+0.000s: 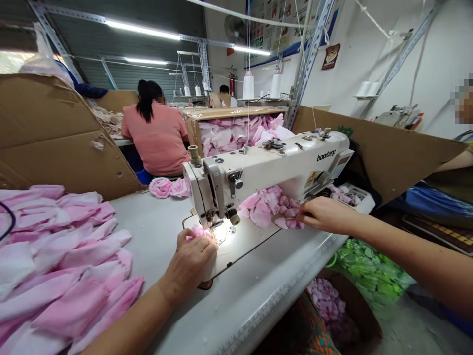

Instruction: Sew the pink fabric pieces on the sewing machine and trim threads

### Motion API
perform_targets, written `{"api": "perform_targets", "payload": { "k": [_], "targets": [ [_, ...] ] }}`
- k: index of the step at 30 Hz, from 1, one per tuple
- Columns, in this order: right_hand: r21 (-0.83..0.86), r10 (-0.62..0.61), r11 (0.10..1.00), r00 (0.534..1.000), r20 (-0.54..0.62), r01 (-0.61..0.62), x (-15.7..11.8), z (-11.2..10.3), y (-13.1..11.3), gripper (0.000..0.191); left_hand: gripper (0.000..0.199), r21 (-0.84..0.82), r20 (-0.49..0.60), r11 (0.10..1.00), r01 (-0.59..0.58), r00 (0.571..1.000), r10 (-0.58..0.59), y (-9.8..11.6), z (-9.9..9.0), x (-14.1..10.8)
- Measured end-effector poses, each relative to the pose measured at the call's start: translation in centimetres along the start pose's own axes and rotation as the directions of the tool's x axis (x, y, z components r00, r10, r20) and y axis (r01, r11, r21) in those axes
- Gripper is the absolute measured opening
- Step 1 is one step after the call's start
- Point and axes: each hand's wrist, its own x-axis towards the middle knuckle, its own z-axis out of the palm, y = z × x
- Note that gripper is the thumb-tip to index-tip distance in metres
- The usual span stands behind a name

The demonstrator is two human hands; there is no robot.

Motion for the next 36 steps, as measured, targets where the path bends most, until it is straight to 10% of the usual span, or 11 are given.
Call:
{"api": "perform_targets", "payload": {
  "k": [15, 23, 27, 31, 36],
  "targets": [
    [0.16, -0.168, 0.967, 0.966, -0.194, 0.2, 1.0, 1.1, -7.2, 0.029, 0.015, -0.038, 0.108, 0.999, -0.021, 0.994, 0.025, 0.2, -0.3, 0.6],
    [0.314, -0.291, 0.851, 0.875, -0.386, 0.421, -0.8, 1.2, -8.3, 0.024, 0.014, -0.27, 0.007, 0.943, 0.193, 0.98, -0.199, 4.3, -2.5, 1.4],
    [0.358, -0.342, 0.73, 0.765, -0.546, 0.582, -1.7, 0.4, -9.5, 0.02, 0.029, -0.717, 0.318, 0.375, 0.588, 0.754, -0.575, 8.3, -4.0, 1.7],
    [0.357, -0.37, 0.687, 0.727, -0.578, 0.633, -2.0, -0.1, -10.7, 0.018, 0.036, -0.811, 0.58, -0.285, 0.51, 0.642, -0.502, 10.4, -4.0, 1.4],
    [0.355, -0.41, 0.655, 0.708, -0.574, 0.667, -2.0, 0.3, -11.5, 0.015, 0.027, -0.772, 0.626, -0.504, 0.389, 0.602, -0.495, 10.5, -3.6, 0.6]
  ]
}}
